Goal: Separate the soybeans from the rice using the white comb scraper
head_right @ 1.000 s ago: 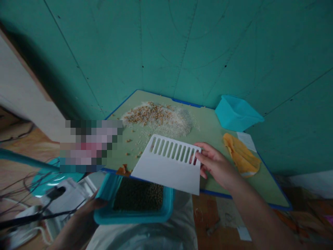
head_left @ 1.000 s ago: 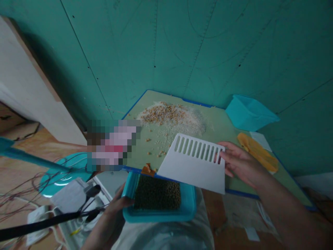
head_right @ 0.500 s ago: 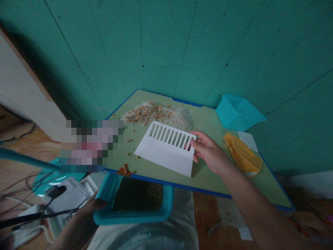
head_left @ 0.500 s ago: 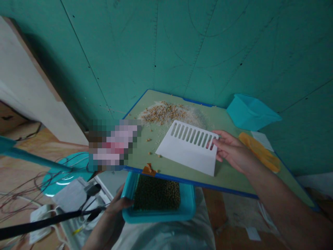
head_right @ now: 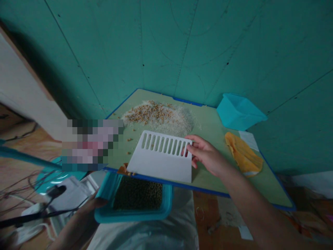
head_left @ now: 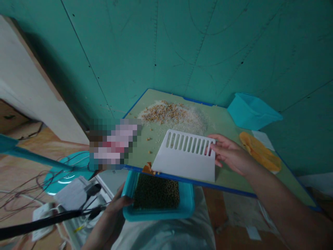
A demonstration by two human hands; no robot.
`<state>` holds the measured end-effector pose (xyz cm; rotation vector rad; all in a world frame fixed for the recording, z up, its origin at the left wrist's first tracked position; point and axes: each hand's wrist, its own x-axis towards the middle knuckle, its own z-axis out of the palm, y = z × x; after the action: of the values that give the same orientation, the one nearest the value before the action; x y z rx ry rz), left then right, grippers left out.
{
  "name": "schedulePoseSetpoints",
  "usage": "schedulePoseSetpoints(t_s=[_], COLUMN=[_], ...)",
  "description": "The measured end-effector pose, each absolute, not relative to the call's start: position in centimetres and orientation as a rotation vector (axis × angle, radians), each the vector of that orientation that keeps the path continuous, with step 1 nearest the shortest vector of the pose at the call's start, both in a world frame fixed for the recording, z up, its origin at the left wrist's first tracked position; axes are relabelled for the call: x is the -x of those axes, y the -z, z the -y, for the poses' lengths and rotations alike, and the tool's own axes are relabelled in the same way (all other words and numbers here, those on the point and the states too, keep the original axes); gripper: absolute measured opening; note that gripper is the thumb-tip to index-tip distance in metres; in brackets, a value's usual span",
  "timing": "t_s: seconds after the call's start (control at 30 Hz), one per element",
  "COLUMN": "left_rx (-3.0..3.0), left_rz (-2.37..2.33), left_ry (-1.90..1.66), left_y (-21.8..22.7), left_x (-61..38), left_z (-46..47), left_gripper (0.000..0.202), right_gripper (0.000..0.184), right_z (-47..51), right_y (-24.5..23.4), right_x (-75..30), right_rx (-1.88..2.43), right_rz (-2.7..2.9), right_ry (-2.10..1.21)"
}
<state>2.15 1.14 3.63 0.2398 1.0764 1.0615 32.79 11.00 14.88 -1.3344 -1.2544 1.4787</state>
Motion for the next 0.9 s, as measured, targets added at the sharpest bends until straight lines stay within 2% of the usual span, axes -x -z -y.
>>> schedulePoseSetpoints(t_s=[0.53,0.73,0.9], left_rx=[-0.239,-0.233,-0.221], left_rz=[-1.107,-1.026,-1.021], left_ry=[-1.050,-1.146,-1.170], left_y=[-4.7,-4.3,-4.4], left_x=[-2.2,-1.8,-1.7], left_z=[-0.9,-0.3,-0.3], left_gripper=[0.081,0.070,0.072], right_gripper=[0.034,0.033,0.034], right_z=[-13.3,-13.4,-12.2], right_y=[-15.8,-16.2,-16.1], right_x=[-31.1,-29.3,-28.5], right_rx=[1.235,1.213,1.186], right_rz=[1.322,1.408,1.434], right_ry=[-1.334,-1.385,-1.454])
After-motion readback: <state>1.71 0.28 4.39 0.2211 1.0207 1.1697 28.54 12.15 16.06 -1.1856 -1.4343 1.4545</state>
